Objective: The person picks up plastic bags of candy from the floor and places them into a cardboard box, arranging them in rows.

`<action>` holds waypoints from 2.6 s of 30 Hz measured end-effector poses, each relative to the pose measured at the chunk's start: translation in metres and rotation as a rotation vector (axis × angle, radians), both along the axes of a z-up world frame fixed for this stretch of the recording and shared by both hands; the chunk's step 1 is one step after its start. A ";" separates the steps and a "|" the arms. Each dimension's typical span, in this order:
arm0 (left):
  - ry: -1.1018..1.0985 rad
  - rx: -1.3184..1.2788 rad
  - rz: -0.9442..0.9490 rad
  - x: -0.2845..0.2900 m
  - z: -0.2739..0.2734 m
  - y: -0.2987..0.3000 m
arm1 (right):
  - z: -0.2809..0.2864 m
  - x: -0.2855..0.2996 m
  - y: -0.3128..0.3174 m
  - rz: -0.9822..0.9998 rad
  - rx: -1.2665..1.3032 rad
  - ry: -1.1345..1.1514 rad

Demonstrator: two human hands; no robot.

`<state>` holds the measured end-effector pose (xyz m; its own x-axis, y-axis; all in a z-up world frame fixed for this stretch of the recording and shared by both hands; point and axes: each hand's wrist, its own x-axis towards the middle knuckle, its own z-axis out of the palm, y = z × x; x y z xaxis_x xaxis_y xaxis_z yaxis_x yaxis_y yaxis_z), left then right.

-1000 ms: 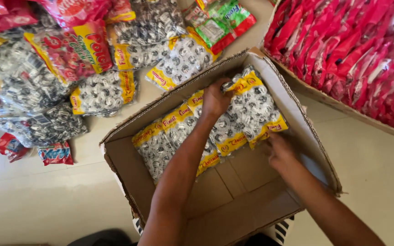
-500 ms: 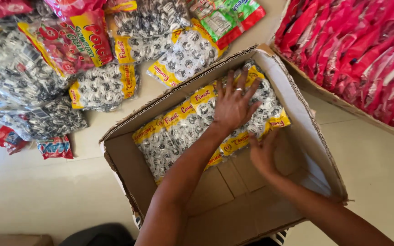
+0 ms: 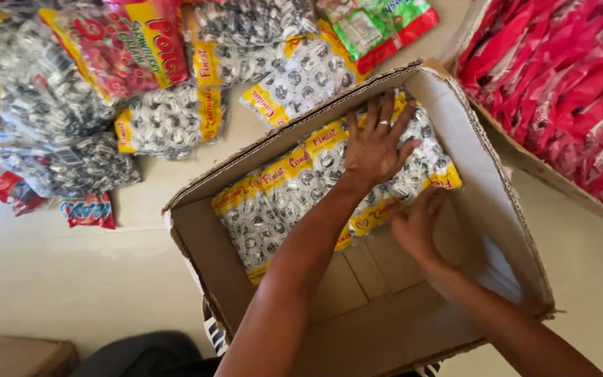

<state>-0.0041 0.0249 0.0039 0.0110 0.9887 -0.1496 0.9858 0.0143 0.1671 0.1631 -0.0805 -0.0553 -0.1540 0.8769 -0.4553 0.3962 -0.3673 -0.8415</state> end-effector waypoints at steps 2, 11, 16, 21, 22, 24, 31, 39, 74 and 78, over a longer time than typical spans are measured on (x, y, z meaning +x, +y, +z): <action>-0.012 -0.029 -0.017 -0.003 0.001 0.007 | 0.016 -0.006 -0.007 0.119 0.264 -0.267; -0.375 -0.158 -0.066 -0.043 0.004 -0.013 | 0.055 -0.024 0.066 0.530 0.684 -0.523; -0.034 -0.029 -0.179 -0.051 0.020 -0.057 | 0.052 -0.019 0.074 0.640 0.738 -0.547; -0.010 -0.076 -0.123 -0.052 0.011 -0.060 | 0.043 -0.022 0.078 0.693 0.813 -0.685; -0.009 -0.071 -0.119 -0.052 0.007 -0.060 | 0.041 -0.021 0.079 0.694 0.820 -0.685; -0.011 -0.005 -0.105 -0.053 0.000 -0.063 | 0.038 -0.023 0.078 0.674 0.835 -0.652; -0.037 -0.103 -0.107 -0.066 0.039 -0.068 | 0.040 -0.018 0.062 0.742 0.804 -0.693; -0.466 0.186 0.004 -0.144 0.121 -0.065 | 0.076 -0.046 0.084 0.906 0.142 -0.190; -0.328 -0.274 0.393 -0.271 -0.002 0.007 | 0.109 -0.303 0.224 1.427 0.270 -0.986; -0.376 0.033 0.310 -0.256 0.010 0.001 | 0.098 -0.289 0.225 1.327 0.208 -1.042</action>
<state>-0.2599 0.0261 0.0138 -0.2377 0.9581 -0.1598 0.8073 0.2864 0.5160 -0.1264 0.1441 0.0426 -0.5085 0.4535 -0.7319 0.6916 0.7215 -0.0334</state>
